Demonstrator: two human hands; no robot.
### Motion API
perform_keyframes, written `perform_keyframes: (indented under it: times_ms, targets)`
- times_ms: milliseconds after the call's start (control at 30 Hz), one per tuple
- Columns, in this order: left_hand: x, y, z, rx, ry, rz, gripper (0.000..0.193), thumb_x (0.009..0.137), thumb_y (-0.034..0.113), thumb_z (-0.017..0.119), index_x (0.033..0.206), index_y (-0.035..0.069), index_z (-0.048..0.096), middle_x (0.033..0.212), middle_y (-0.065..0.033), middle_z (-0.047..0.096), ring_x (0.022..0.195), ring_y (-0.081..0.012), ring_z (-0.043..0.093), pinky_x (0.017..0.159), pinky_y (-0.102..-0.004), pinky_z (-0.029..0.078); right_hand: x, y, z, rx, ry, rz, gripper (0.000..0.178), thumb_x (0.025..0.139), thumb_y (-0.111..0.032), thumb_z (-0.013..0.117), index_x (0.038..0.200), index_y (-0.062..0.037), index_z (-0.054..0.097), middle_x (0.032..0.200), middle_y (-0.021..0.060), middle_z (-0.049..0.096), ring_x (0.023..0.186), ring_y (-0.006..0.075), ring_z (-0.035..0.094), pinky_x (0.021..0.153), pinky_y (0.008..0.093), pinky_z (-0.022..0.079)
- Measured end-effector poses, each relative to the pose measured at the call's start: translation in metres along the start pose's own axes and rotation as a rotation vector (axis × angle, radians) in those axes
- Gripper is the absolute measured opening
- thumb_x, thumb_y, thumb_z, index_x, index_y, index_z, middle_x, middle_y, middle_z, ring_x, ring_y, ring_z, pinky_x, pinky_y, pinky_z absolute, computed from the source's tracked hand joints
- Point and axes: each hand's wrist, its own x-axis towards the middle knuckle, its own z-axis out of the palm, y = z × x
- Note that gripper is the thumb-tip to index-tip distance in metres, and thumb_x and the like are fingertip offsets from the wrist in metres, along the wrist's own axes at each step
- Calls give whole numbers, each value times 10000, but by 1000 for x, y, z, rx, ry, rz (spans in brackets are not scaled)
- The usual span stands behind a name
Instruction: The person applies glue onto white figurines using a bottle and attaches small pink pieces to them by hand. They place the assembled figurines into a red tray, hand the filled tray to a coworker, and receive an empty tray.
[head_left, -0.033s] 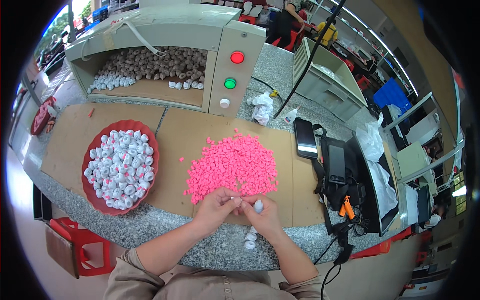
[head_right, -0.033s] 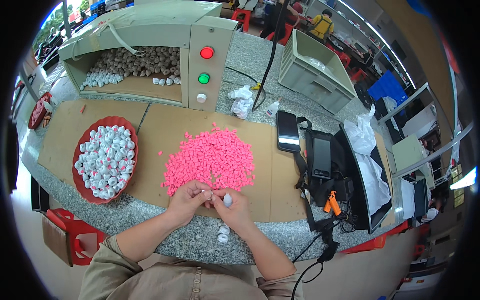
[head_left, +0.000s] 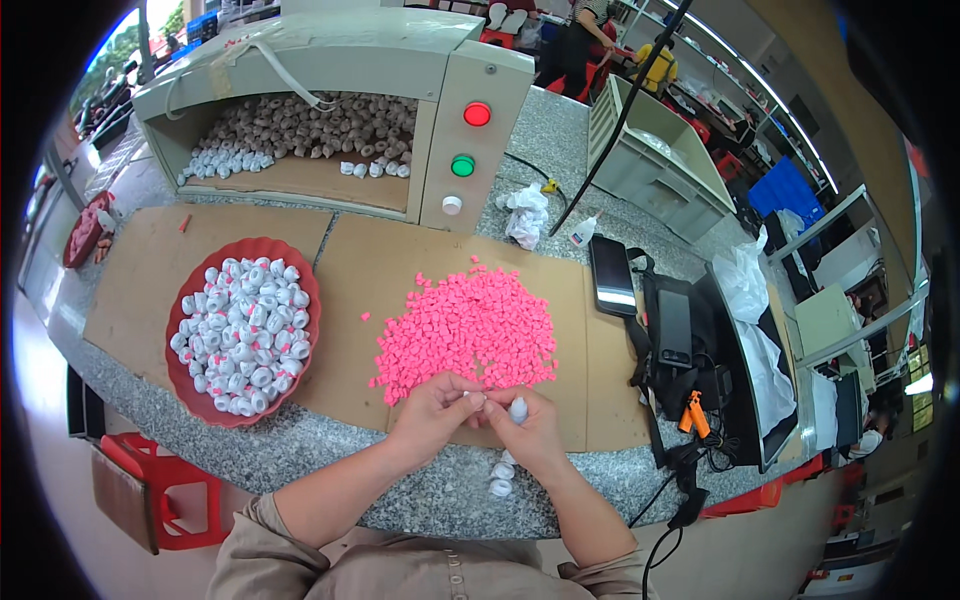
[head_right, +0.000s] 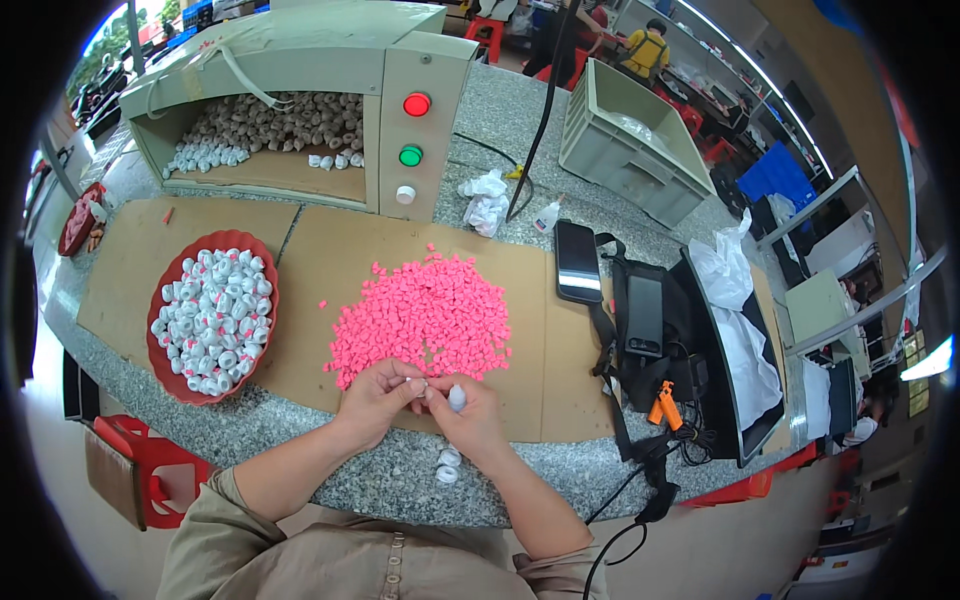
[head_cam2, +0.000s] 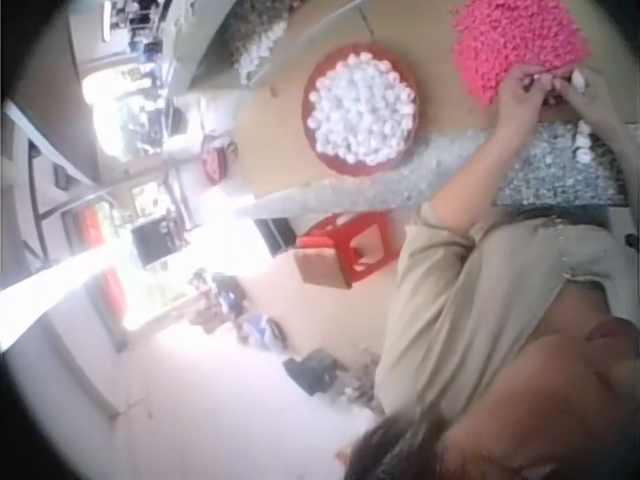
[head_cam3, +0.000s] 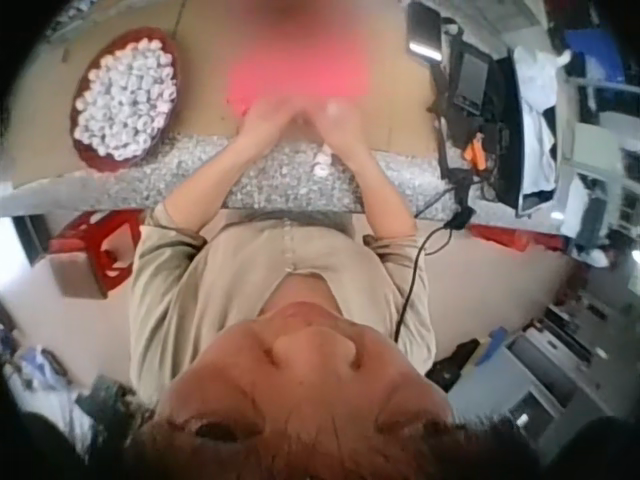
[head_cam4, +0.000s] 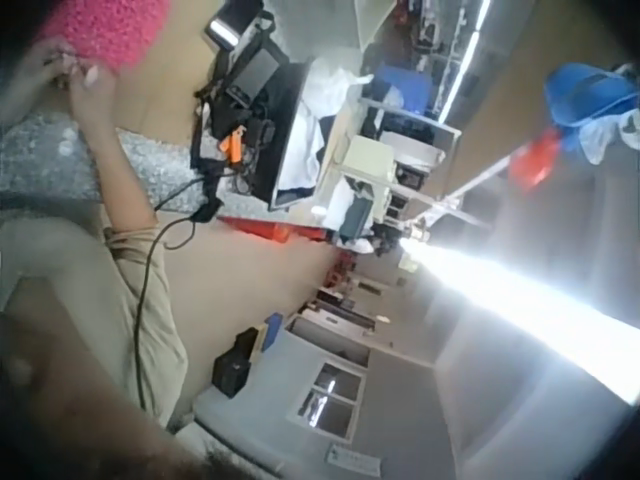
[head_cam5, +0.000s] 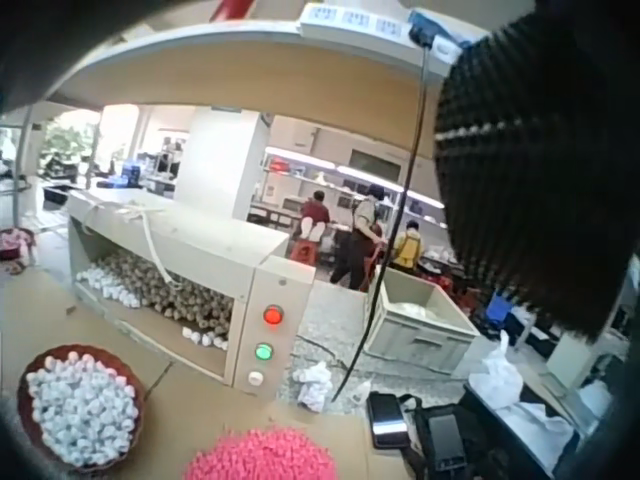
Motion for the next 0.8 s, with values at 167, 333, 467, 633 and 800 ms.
perform_keyframes:
  times_ms: [167, 333, 467, 633, 800]
  targets:
    - [-3, 0, 10, 55, 7, 50, 90, 811, 56, 519, 885, 9, 498, 780, -62, 555, 676, -108, 523, 614, -225, 438, -4, 0, -3, 50, 33, -52, 71, 771, -48, 574, 817, 3, 556, 689, 21, 567, 590, 60, 511, 508, 190, 404]
    - [-4, 32, 7, 122, 224, 290, 122, 794, 69, 553, 892, 8, 512, 780, -28, 557, 678, -77, 518, 610, -212, 434, 0, -11, -24, 287, 231, 101, 117, 781, -99, 569, 844, -14, 520, 587, 3, 471, 470, 60, 427, 420, 187, 347]
    - [-27, 107, -49, 939, 751, 678, 111, 741, 82, 594, 831, 19, 576, 734, -39, 572, 634, -95, 523, 572, -235, 420, 12, -5, -38, 425, 239, 85, 137, 796, -122, 518, 885, -22, 492, 587, 8, 445, 458, 88, 419, 414, 217, 350]
    - [-58, 147, -143, 1680, 1025, 795, 161, 704, 68, 596, 865, 60, 581, 860, -91, 583, 810, -252, 524, 729, -352, 404, 13, -15, -36, 590, 225, 120, 190, 781, -138, 497, 930, -24, 475, 668, 16, 460, 553, 117, 467, 474, 261, 404]
    - [-40, 105, -58, 1495, 654, 839, 131, 706, 60, 596, 834, 34, 590, 833, -113, 582, 800, -264, 535, 711, -343, 414, 12, -7, -46, 535, 215, 32, 234, 798, -113, 527, 1001, -13, 467, 793, 32, 533, 686, 116, 535, 561, 249, 443]
